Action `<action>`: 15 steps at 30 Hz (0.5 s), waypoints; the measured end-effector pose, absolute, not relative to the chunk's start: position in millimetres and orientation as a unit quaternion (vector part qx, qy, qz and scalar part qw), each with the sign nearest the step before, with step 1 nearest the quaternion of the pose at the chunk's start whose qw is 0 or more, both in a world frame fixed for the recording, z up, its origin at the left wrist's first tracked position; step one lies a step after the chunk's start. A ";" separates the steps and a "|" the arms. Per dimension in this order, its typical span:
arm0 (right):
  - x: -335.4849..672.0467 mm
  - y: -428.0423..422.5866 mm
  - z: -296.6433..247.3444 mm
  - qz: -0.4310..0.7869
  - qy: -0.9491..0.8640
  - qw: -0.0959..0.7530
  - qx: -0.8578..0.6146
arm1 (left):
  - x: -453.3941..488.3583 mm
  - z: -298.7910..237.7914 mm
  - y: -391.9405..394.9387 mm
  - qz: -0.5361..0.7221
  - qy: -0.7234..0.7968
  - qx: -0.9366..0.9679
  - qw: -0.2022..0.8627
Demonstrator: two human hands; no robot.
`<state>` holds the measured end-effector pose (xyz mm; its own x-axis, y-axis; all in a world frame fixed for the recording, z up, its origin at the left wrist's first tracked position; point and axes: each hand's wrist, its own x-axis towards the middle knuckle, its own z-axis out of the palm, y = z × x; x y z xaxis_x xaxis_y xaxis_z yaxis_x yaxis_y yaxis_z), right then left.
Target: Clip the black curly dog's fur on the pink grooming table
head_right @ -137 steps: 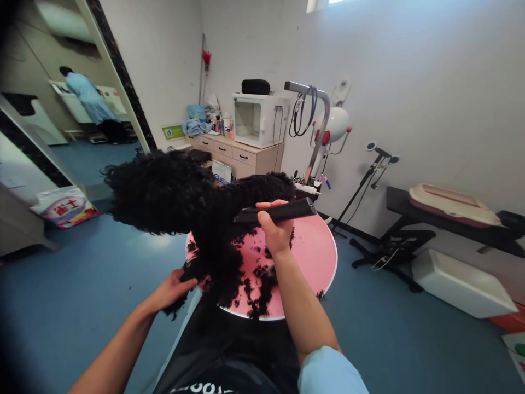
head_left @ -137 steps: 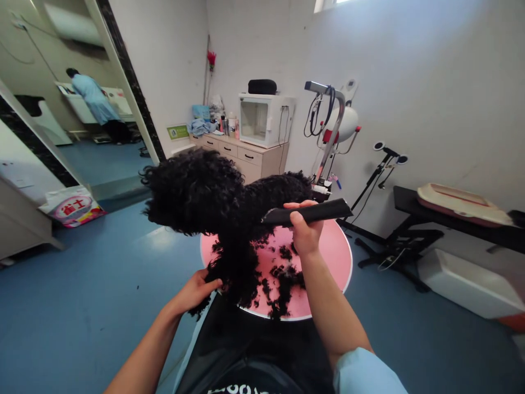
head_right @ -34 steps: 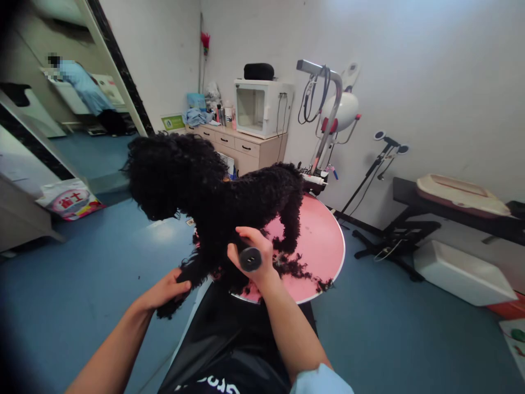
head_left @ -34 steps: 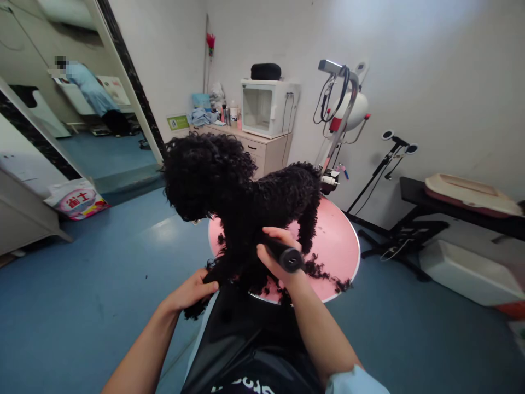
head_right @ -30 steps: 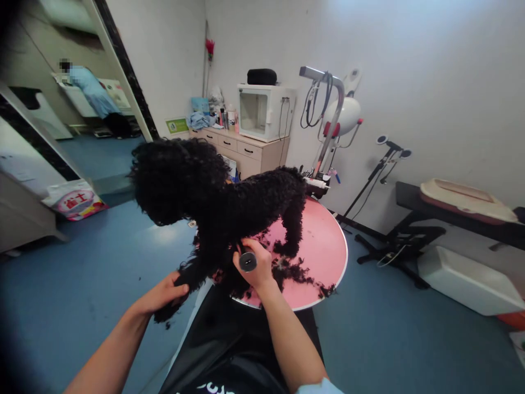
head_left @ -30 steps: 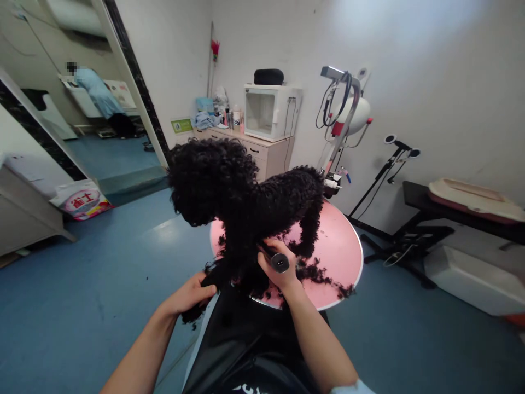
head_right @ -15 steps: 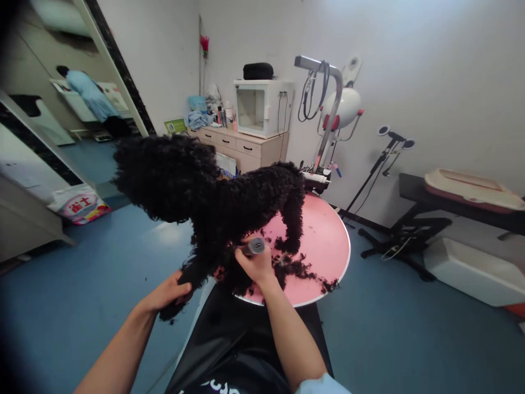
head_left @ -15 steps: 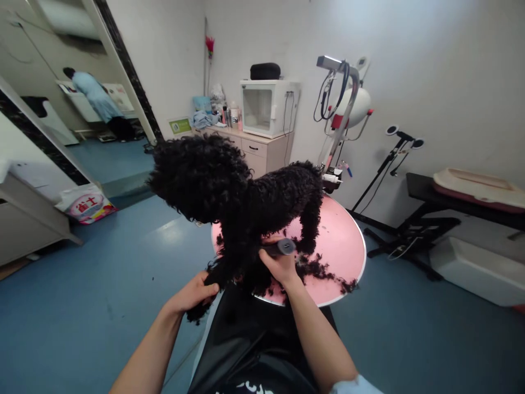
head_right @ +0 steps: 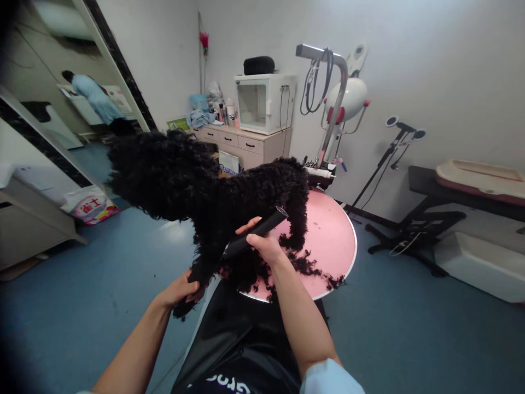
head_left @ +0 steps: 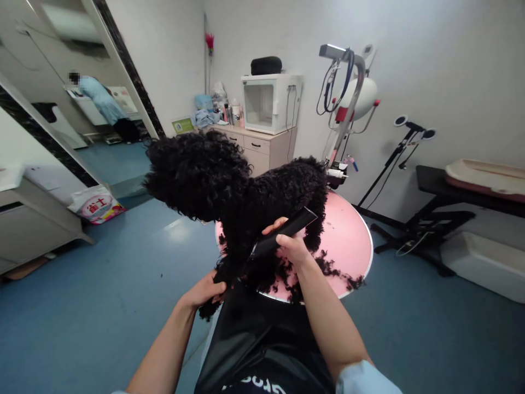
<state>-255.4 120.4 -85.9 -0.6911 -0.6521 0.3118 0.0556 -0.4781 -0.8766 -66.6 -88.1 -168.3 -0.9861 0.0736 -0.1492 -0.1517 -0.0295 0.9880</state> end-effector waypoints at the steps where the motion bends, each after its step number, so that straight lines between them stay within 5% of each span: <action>1: -254.4 123.9 -88.8 -0.792 0.465 0.221 -0.329 | -66.9 -169.5 -87.8 0.721 0.688 -0.026 0.078; 9: -250.8 142.9 -72.8 -0.846 0.437 0.075 -0.297 | -72.2 -163.5 -79.8 0.724 0.684 -0.006 0.092; 15: -243.9 137.1 -84.9 -0.750 0.483 0.201 -0.405 | -74.6 -161.6 -74.3 0.760 0.645 -0.010 0.075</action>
<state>-243.9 137.1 -84.9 -0.5909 -0.6928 0.4134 -0.0903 -0.4524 -0.8872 -74.6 -74.3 -161.6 -0.9887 0.1012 -0.1108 -0.1258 -0.1561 0.9797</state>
